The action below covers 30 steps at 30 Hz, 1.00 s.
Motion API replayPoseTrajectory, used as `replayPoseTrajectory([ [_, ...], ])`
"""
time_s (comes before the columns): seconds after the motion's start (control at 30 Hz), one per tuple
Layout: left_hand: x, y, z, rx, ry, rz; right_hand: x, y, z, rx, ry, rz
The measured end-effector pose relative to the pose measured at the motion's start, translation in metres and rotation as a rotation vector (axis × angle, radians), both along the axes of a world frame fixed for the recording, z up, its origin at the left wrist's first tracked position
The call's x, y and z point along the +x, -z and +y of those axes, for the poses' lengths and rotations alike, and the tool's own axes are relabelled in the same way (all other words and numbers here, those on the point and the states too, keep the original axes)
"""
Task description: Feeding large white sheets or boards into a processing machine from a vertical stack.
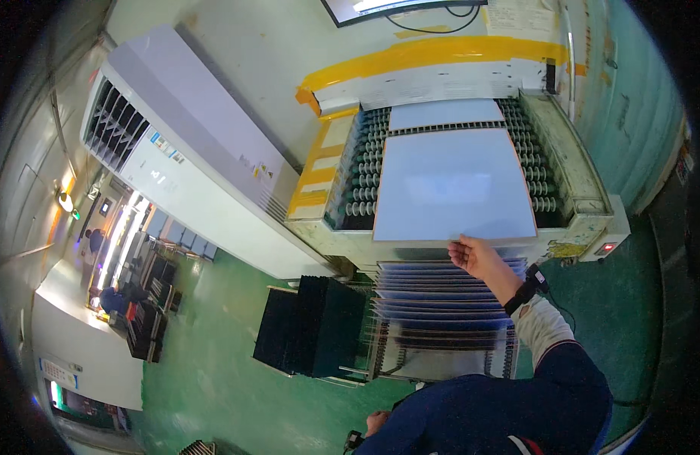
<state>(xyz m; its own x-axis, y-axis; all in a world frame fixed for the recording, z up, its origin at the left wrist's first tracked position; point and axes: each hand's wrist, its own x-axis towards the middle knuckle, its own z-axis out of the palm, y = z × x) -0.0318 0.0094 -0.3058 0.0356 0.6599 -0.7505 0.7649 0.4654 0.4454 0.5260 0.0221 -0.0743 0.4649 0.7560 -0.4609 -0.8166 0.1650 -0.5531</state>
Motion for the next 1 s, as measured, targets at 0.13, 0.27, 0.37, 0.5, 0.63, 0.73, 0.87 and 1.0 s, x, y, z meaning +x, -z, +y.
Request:
replayPoseTrajectory([
  [0.13, -0.01, 0.028, -0.001, -0.065, -0.055, 0.025, 0.007, 0.004, 0.0, 0.012, -0.05, -0.001],
  [0.27, -0.025, 0.028, -0.009, 0.45, 0.829, 0.096, 0.006, 0.005, -0.004, 0.027, -0.058, -0.026],
  [0.37, -0.043, 0.067, -0.004, 0.163, 0.512, -0.069, 0.002, 0.003, -0.003, 0.01, -0.1, -0.052],
  [0.5, -0.026, 0.043, -0.002, 0.898, 1.196, 0.207, -0.022, -0.013, -0.008, -0.055, -0.22, -0.127],
  [0.63, -0.024, 0.049, 0.004, 0.339, 0.342, -0.268, -0.07, -0.031, -0.023, -0.138, -0.379, -0.285],
  [0.73, 0.005, -0.012, 0.0, 0.064, -0.047, -0.317, -0.114, -0.034, -0.041, -0.207, -0.499, -0.458],
  [0.87, -0.018, 0.039, -0.003, -0.042, -0.216, -0.363, -0.168, -0.013, -0.064, -0.148, -0.645, -0.92],
  [1.0, -0.028, 0.045, -0.009, -0.042, -0.173, -0.33, -0.202, -0.032, -0.079, -0.262, -0.609, -1.539],
])
